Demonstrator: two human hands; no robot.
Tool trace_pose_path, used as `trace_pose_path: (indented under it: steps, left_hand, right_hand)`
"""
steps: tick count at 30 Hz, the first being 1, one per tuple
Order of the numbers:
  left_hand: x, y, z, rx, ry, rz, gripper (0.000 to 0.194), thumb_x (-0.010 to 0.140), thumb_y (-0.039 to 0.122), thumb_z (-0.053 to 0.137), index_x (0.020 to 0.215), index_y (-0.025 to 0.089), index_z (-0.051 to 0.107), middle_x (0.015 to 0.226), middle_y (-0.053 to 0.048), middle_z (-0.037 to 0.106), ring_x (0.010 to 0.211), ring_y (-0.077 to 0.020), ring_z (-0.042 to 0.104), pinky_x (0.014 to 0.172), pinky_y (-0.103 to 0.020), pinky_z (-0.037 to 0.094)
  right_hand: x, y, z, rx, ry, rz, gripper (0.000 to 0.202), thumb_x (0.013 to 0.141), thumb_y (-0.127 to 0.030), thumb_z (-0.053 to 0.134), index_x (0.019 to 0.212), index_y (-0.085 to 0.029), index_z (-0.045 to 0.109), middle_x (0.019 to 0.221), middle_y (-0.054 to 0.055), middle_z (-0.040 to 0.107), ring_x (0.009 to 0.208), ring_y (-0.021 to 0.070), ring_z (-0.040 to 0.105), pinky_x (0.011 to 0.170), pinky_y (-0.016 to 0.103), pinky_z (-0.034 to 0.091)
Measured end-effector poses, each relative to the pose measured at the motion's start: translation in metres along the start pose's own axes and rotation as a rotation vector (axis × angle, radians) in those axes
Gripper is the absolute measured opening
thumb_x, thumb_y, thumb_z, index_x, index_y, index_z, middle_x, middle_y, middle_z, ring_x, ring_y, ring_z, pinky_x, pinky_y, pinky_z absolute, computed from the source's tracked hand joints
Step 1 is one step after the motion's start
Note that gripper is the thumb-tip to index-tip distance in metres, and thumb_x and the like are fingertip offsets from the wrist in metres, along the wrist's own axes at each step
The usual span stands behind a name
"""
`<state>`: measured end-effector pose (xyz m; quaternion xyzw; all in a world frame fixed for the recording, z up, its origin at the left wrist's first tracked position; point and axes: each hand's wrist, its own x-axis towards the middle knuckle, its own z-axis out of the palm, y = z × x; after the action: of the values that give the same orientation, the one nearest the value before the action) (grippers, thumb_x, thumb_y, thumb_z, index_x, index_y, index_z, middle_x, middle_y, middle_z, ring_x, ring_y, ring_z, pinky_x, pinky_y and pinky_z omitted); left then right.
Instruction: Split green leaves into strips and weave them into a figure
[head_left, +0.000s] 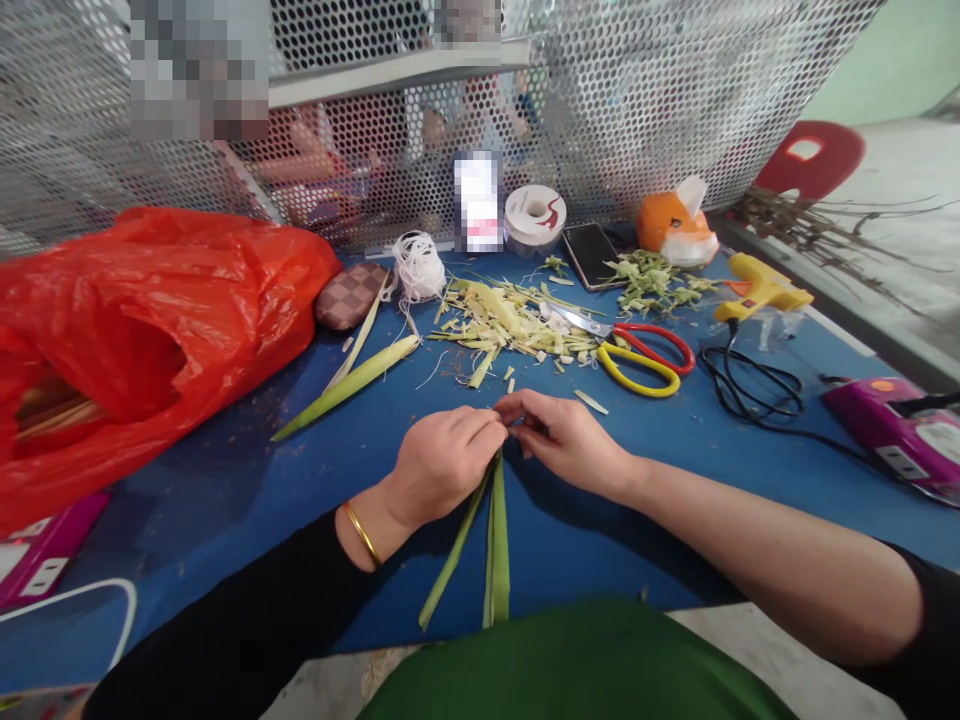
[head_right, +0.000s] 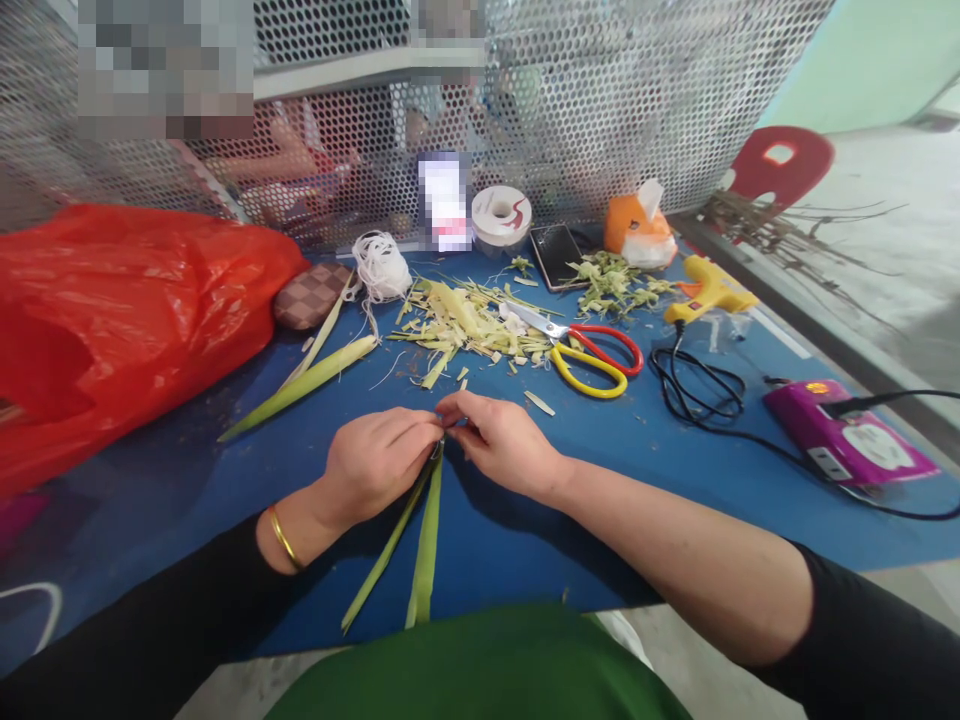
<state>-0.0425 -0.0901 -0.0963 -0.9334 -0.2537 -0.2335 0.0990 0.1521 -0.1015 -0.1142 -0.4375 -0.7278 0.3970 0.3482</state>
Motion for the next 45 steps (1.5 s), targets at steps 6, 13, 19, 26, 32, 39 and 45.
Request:
trace_pose_path:
  steps: [6,13,19,26,32,39,45]
  left_hand:
    - [0.002,0.002,0.0,0.0,0.032,-0.023,0.021,0.094,0.014,0.045,0.085,0.018,0.064,0.089,-0.006,0.074,0.078,-0.0156,0.067,0.072,-0.027,0.051]
    - [0.002,0.002,0.001,-0.067,0.065,-0.085,0.018,0.093,0.015,0.048,0.082,0.019,0.062,0.086,-0.004,0.074,0.075,-0.0148,0.067,0.07,-0.026,0.05]
    - [-0.001,0.001,0.005,-0.167,0.096,-0.163,0.012,0.09,0.012,0.053,0.084,0.018,0.061,0.086,-0.003,0.074,0.076,-0.015,0.068,0.071,-0.025,0.049]
    - [-0.001,0.0,0.005,-0.348,0.084,-0.306,0.011,0.09,0.015,0.056,0.081,0.02,0.061,0.082,-0.002,0.071,0.076,-0.0141,0.066,0.07,-0.024,0.047]
    - [0.0,-0.002,0.005,-0.561,-0.02,-0.484,0.01,0.087,0.014,0.058,0.079,0.02,0.059,0.08,0.0,0.067,0.075,-0.0132,0.061,0.071,-0.024,0.044]
    - [0.001,-0.003,0.005,-0.784,-0.015,-0.695,0.007,0.086,0.017,0.058,0.08,0.02,0.058,0.076,0.002,0.064,0.07,-0.0128,0.06,0.068,-0.025,0.046]
    - [-0.001,0.0,0.008,-1.032,-0.011,-0.85,0.006,0.086,0.021,0.058,0.081,0.02,0.056,0.074,0.001,0.065,0.064,-0.0124,0.063,0.063,-0.025,0.049]
  right_hand:
    - [0.001,0.002,0.001,0.098,0.017,-0.04,0.017,0.087,-0.012,0.052,0.093,-0.02,0.066,0.09,0.003,0.058,0.065,0.0111,0.059,0.06,0.025,0.052]
    - [0.004,0.002,0.001,0.234,0.061,0.063,0.008,0.083,-0.015,0.054,0.076,-0.019,0.057,0.084,-0.001,0.054,0.057,0.0087,0.055,0.055,0.024,0.048]
    - [0.004,0.002,-0.002,0.354,0.081,0.155,0.007,0.082,-0.02,0.054,0.089,-0.02,0.055,0.077,-0.002,0.057,0.057,0.0103,0.056,0.056,0.025,0.048]
    - [0.003,-0.001,-0.005,0.165,0.048,0.005,0.013,0.088,-0.022,0.057,0.075,-0.019,0.06,0.084,0.001,0.052,0.059,0.0104,0.053,0.056,0.026,0.048]
    - [-0.001,-0.002,-0.011,-0.089,0.075,-0.189,0.014,0.09,-0.016,0.056,0.077,-0.02,0.059,0.084,0.004,0.056,0.078,0.0161,0.057,0.069,0.028,0.046]
    - [-0.004,-0.005,-0.023,-0.121,-0.082,-0.202,0.014,0.09,-0.013,0.055,0.078,-0.019,0.059,0.078,0.001,0.056,0.069,0.0122,0.053,0.064,0.023,0.042]
    - [-0.005,-0.012,-0.032,-0.057,-0.252,-0.253,0.017,0.093,-0.014,0.054,0.076,-0.018,0.059,0.073,0.0,0.056,0.067,0.0118,0.053,0.064,0.023,0.044]
